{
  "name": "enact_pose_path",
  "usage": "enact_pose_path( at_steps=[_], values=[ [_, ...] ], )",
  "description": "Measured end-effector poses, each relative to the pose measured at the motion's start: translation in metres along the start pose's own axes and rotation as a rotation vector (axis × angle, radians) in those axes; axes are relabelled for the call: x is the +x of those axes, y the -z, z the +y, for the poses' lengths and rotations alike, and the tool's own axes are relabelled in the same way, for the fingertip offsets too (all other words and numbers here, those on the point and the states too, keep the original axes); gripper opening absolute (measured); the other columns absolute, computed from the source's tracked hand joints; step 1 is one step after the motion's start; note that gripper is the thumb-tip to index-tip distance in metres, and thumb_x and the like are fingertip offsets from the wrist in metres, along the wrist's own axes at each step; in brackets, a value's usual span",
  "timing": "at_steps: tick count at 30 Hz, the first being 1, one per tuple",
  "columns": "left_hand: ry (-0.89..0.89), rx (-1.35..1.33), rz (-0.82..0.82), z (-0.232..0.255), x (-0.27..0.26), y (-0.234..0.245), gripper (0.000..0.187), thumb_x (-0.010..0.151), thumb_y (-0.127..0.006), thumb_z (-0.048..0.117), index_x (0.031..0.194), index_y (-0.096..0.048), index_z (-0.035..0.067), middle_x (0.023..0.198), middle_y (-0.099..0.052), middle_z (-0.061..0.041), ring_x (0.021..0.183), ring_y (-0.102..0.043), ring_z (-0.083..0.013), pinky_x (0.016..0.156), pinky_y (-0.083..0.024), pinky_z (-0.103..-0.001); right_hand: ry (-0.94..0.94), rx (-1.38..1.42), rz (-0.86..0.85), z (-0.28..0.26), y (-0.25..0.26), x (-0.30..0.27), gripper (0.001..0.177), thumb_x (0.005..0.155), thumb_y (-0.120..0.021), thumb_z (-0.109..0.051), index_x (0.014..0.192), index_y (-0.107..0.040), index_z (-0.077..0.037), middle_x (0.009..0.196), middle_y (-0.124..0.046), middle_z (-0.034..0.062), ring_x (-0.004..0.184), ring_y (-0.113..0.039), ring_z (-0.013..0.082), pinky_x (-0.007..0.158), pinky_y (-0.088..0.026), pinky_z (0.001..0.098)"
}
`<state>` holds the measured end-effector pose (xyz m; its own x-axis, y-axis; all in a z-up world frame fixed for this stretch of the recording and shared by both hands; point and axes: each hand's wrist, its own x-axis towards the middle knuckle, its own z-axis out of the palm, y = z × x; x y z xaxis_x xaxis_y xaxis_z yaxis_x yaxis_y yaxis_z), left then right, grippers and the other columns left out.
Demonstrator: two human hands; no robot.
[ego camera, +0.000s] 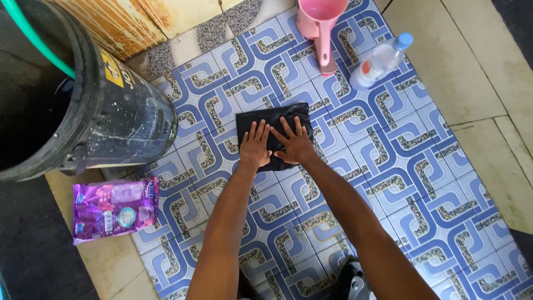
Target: Hand-washing a black garment on a tiled floor using water from a bucket and a pink scoop.
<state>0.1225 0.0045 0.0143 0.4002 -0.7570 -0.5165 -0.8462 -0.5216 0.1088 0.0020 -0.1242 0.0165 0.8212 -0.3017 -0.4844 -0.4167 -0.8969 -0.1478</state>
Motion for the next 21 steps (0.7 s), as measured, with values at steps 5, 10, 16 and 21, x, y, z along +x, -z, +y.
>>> enact_pose_path(
  at_steps=[5,10,16,21],
  values=[
    [-0.009,0.112,-0.094,0.024,-0.049,-0.006,0.107,0.094,-0.070,0.043,0.167,0.003,0.019,0.175,0.013,-0.003,0.160,0.005,-0.0297,0.127,-0.016,-0.047,-0.019,-0.045,-0.053,-0.022,-0.020,-0.058,0.092,0.094,-0.053,-0.071,0.165,-0.002,-0.043,0.173,0.017,0.0041,0.155,0.019,0.0480,0.125,-0.010,0.0616],
    [-0.067,0.198,-0.119,0.034,-0.064,-0.034,0.110,0.092,-0.074,0.047,0.168,0.001,0.019,0.175,0.010,-0.003,0.161,0.002,-0.0292,0.129,-0.018,-0.047,-0.085,-0.015,-0.082,-0.028,-0.044,-0.095,0.090,0.096,-0.050,-0.071,0.165,0.001,-0.041,0.172,0.019,0.0049,0.153,0.021,0.0476,0.126,-0.009,0.0621],
    [-0.165,0.161,-0.100,0.063,-0.029,-0.034,0.102,0.096,-0.066,0.051,0.166,0.003,0.024,0.174,0.012,0.001,0.160,0.005,-0.0276,0.129,-0.014,-0.047,-0.124,0.031,-0.071,0.010,-0.045,-0.106,0.090,0.096,-0.049,-0.071,0.166,0.000,-0.039,0.173,0.018,0.0051,0.155,0.019,0.0475,0.125,-0.010,0.0621],
    [-0.163,0.169,-0.094,0.090,0.027,-0.012,0.102,0.097,-0.064,0.053,0.166,0.006,0.023,0.173,0.015,0.001,0.160,0.007,-0.0283,0.129,-0.013,-0.047,-0.165,0.063,-0.010,0.064,-0.026,-0.081,0.093,0.093,-0.052,-0.073,0.166,-0.003,-0.041,0.173,0.014,0.0038,0.155,0.016,0.0474,0.126,-0.011,0.0612]
  ],
)
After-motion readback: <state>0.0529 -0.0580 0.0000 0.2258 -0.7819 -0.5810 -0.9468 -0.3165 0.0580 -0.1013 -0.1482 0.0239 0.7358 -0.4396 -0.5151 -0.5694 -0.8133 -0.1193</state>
